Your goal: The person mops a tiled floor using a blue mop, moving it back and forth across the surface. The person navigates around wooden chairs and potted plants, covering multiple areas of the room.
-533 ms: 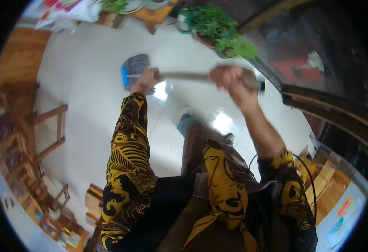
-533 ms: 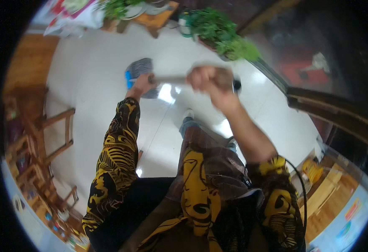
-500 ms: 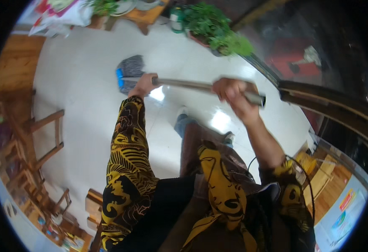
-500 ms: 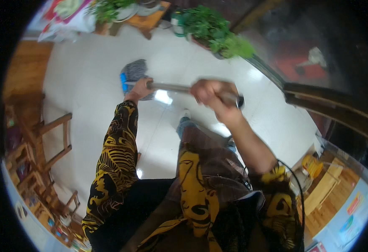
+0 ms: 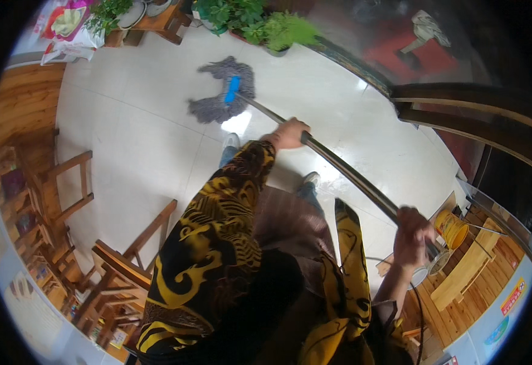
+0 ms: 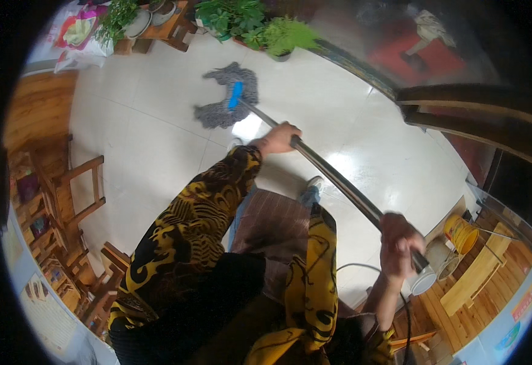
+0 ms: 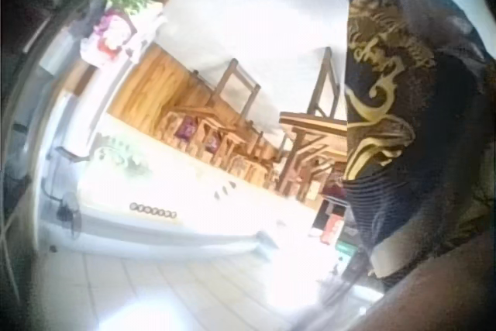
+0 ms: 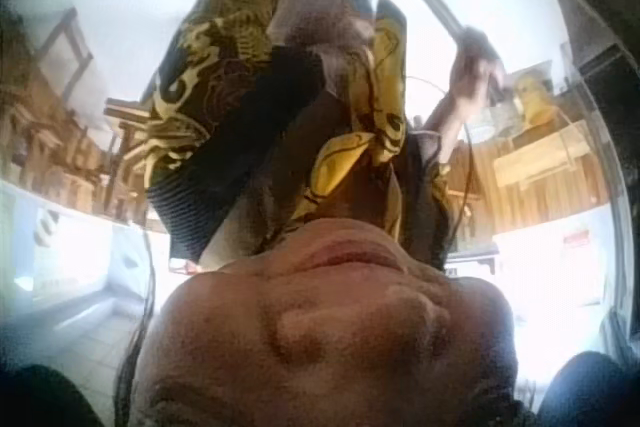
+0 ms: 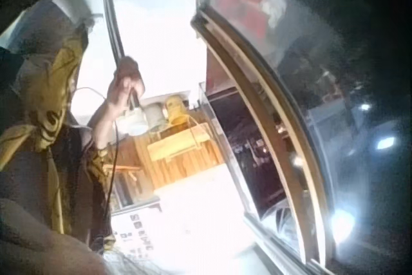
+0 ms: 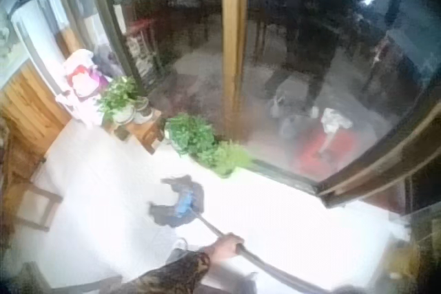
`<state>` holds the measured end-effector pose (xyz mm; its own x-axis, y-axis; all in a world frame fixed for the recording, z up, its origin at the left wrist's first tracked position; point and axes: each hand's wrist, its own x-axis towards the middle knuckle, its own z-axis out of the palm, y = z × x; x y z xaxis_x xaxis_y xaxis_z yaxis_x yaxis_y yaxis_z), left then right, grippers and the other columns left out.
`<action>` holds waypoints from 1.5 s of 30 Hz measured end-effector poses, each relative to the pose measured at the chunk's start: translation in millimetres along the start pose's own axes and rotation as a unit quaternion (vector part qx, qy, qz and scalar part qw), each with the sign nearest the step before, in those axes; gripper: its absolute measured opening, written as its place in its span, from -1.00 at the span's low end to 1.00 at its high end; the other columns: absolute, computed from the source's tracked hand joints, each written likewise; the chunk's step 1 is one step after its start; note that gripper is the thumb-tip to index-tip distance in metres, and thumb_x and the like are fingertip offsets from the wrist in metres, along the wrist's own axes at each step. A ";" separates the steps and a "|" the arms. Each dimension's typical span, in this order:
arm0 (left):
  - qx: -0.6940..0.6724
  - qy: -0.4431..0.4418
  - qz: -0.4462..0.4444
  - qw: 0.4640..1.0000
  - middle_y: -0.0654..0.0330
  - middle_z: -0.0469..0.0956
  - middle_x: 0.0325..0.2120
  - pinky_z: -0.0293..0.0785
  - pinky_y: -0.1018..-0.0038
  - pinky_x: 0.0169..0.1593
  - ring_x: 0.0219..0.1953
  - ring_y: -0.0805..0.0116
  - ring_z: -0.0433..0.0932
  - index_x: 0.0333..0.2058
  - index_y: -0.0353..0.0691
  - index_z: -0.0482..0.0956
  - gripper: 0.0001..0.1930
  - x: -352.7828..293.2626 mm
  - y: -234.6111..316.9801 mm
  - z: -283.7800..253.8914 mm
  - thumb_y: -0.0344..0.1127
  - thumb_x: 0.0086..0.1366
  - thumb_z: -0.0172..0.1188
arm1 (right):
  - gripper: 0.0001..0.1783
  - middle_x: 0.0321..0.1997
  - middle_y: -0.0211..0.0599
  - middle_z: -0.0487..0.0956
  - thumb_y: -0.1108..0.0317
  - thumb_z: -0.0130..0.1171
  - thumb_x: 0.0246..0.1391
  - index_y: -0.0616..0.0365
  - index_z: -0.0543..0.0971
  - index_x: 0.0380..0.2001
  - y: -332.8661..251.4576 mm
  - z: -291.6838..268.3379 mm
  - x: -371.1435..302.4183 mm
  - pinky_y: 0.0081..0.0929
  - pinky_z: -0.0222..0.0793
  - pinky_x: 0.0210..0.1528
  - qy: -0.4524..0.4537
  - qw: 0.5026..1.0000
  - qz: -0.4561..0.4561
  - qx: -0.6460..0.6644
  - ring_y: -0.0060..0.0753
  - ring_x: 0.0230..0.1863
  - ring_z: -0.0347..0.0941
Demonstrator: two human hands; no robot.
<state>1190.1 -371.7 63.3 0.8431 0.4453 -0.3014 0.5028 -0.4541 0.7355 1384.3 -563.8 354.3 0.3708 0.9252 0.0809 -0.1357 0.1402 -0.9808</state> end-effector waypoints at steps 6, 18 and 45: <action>-0.066 -0.055 0.127 0.988 0.08 0.57 -0.56 0.47 0.26 -0.24 -0.40 0.13 0.58 -0.57 -0.19 0.52 -0.86 106.6 157.8 111.4 -0.25 0.01 0.17 | -0.65 -0.69 -0.54 0.09 0.21 -0.03 0.09 0.00 0.21 -0.71 -72.0 -143.7 -89.6 -0.43 -0.06 -0.38 0.108 0.987 -0.025 -0.112 -0.49 -0.55 0.00; -0.152 0.086 0.080 0.981 0.11 0.57 -0.44 0.44 0.11 -0.20 -0.26 0.04 0.54 -0.51 -0.12 0.51 -0.86 161.8 262.8 166.8 -0.23 -0.06 0.15 | -0.65 -0.74 -0.52 -0.04 0.39 -0.13 0.07 -0.06 0.07 -0.74 -112.9 -240.1 -74.2 -0.46 0.01 -0.39 0.155 0.981 -0.102 0.062 -0.55 -0.62 -0.06; 0.017 0.103 -0.241 0.965 0.05 0.56 -0.44 0.46 0.19 -0.16 -0.25 0.02 0.52 -0.43 -0.15 0.55 -0.77 -162.3 2.2 138.1 -0.15 -0.01 0.21 | -0.69 -0.64 -0.47 0.20 0.20 -0.04 0.14 0.02 0.28 -0.65 98.4 -31.1 -87.0 -0.28 0.21 -0.14 -0.135 0.972 0.122 0.150 -0.46 -0.49 0.16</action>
<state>1080.7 -551.6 30.1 0.4554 0.7534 -0.4744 0.8362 -0.1790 0.5184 1367.2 -641.5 245.3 0.0444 0.9970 -0.0640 -0.4664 -0.0360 -0.8838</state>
